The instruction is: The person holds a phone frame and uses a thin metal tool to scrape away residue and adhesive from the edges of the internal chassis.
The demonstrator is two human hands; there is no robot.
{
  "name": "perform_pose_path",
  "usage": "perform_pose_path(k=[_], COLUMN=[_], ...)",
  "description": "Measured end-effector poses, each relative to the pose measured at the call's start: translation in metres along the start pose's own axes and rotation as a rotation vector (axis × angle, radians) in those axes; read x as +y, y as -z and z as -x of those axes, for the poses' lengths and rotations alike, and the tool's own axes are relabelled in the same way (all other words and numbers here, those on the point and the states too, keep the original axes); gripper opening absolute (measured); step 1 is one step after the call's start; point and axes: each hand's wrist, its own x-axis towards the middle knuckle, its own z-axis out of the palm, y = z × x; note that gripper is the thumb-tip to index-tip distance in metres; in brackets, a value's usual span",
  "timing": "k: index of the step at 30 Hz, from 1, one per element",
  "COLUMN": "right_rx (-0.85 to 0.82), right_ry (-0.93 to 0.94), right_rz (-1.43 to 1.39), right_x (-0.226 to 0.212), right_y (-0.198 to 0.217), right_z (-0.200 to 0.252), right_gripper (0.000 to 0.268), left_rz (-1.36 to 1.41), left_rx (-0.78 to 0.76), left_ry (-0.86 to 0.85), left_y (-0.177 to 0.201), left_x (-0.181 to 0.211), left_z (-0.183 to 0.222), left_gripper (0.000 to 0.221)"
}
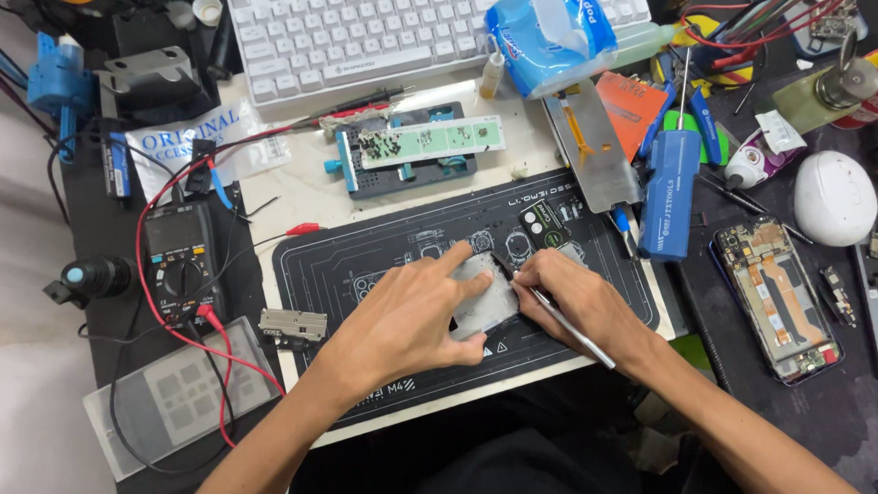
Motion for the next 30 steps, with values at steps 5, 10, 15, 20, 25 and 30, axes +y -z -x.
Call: perform_pose_path(k=[5,10,15,20,25,30], right_rx=[0.037,-0.001,-0.026,-0.003,-0.002,0.013], right_ry=[0.058,-0.036,-0.087,-0.073,-0.107,-0.019], right_rz=[0.015,-0.037,-0.067,-0.023,-0.011,-0.016], right_x=[-0.003,-0.001,-0.001,-0.004,-0.005,-0.003], right_y=[0.003,0.006,0.006,0.002,0.001,0.001], right_z=[-0.003,-0.003,-0.004,-0.003,-0.003,-0.002], right_gripper=[0.023,0.02,0.02,0.021,0.021,0.022], left_rz=[-0.015,-0.022,-0.033,-0.086,-0.073,-0.088], left_rx=[-0.022,-0.057,-0.127,-0.069,-0.061,-0.099], left_ry=[-0.022,-0.025,-0.007,-0.037,-0.042,-0.018], left_y=[0.002,0.007,0.01,0.004,0.003,0.003], left_x=[-0.002,-0.005,-0.005,0.0,-0.002,-0.001], left_z=[-0.002,-0.005,-0.006,-0.006,-0.004,-0.005], left_gripper=[0.07,0.07,0.071,0.07,0.068,0.068])
